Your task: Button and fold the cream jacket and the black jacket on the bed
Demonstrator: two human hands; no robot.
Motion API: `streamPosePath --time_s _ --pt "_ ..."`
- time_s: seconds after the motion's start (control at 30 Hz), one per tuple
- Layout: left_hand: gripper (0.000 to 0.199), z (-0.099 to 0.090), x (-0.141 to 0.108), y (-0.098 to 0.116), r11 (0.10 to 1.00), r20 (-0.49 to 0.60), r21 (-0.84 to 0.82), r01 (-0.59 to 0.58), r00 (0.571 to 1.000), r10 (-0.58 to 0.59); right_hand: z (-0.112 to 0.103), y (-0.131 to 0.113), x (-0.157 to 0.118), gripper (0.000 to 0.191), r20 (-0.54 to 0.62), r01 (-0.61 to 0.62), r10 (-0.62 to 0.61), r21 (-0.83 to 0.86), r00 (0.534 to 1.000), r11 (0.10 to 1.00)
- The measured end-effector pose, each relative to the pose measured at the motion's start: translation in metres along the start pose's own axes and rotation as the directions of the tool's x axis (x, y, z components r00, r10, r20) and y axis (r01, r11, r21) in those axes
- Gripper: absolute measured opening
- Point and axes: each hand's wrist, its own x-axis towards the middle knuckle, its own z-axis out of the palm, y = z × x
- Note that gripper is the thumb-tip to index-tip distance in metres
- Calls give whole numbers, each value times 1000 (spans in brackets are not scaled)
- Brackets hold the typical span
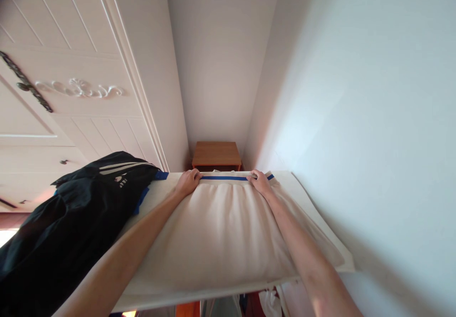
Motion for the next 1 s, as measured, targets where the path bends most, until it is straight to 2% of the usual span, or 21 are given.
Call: streamPosePath --time_s 0.33,0.57,0.8,1.0 --pt "41 -3 0 -2 999 19 49 7 1000 -8 -3 -4 2 21 -19 -26 28 79 999 997" --pt "42 -5 1 -4 999 53 -29 -22 998 24 -3 0 3 22 -34 -43 47 103 998 994" --pt "42 -7 0 -2 999 41 -29 -22 999 24 -5 1 2 20 -62 -69 79 156 995 985" --pt "44 -4 1 -8 985 16 -157 -67 997 70 -4 -1 2 21 -79 -79 97 198 992 977"
